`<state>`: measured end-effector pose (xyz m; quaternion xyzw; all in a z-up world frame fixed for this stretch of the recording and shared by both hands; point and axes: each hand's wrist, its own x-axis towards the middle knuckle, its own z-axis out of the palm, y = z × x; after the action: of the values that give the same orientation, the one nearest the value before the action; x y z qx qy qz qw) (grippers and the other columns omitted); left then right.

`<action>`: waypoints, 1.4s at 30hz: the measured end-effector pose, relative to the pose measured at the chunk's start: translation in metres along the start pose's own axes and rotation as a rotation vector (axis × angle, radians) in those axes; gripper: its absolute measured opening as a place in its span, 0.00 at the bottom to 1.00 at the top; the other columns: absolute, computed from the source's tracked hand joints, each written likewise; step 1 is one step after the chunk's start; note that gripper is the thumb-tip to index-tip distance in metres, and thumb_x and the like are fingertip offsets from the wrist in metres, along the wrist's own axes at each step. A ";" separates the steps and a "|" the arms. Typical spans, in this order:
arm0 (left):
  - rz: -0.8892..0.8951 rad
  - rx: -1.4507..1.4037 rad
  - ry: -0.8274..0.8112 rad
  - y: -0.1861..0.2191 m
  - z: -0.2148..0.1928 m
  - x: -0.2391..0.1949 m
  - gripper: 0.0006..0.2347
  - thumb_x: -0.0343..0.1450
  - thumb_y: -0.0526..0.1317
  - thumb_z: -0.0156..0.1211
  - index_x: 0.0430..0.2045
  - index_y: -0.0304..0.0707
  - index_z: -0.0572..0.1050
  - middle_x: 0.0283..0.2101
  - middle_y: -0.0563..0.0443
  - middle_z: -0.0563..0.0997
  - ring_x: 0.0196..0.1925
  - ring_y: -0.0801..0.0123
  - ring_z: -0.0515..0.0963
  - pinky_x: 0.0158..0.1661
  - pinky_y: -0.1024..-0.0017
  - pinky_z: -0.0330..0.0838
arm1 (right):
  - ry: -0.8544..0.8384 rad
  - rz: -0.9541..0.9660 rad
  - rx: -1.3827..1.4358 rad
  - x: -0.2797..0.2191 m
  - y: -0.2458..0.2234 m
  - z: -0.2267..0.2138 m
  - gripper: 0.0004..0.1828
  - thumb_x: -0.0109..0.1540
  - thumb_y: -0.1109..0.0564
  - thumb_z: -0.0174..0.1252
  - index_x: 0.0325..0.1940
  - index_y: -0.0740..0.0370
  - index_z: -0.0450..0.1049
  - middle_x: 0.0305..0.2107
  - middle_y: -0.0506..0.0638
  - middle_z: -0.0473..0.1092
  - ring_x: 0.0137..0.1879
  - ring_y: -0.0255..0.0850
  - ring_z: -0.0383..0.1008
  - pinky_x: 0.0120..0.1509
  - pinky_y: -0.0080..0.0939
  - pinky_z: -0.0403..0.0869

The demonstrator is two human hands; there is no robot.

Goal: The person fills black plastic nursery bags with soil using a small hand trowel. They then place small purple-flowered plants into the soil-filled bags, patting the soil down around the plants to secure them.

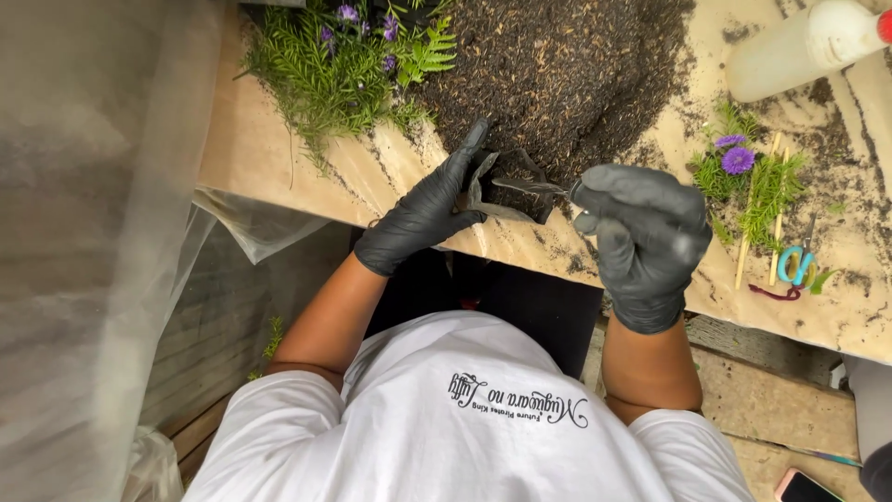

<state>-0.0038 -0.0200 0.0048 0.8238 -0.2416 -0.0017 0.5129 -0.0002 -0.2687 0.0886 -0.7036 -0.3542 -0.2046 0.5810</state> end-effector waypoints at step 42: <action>-0.042 0.117 0.076 -0.039 0.023 -0.004 0.45 0.66 0.55 0.77 0.75 0.49 0.53 0.69 0.51 0.70 0.66 0.57 0.75 0.63 0.61 0.73 | -0.333 0.116 0.075 0.036 0.007 -0.007 0.08 0.62 0.71 0.55 0.42 0.82 0.74 0.39 0.80 0.73 0.36 0.65 0.80 0.33 0.51 0.80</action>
<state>0.0024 -0.0242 -0.0402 0.8567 -0.2040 0.0329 0.4726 0.0297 -0.2669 0.1111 -0.7249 -0.4115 -0.0380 0.5511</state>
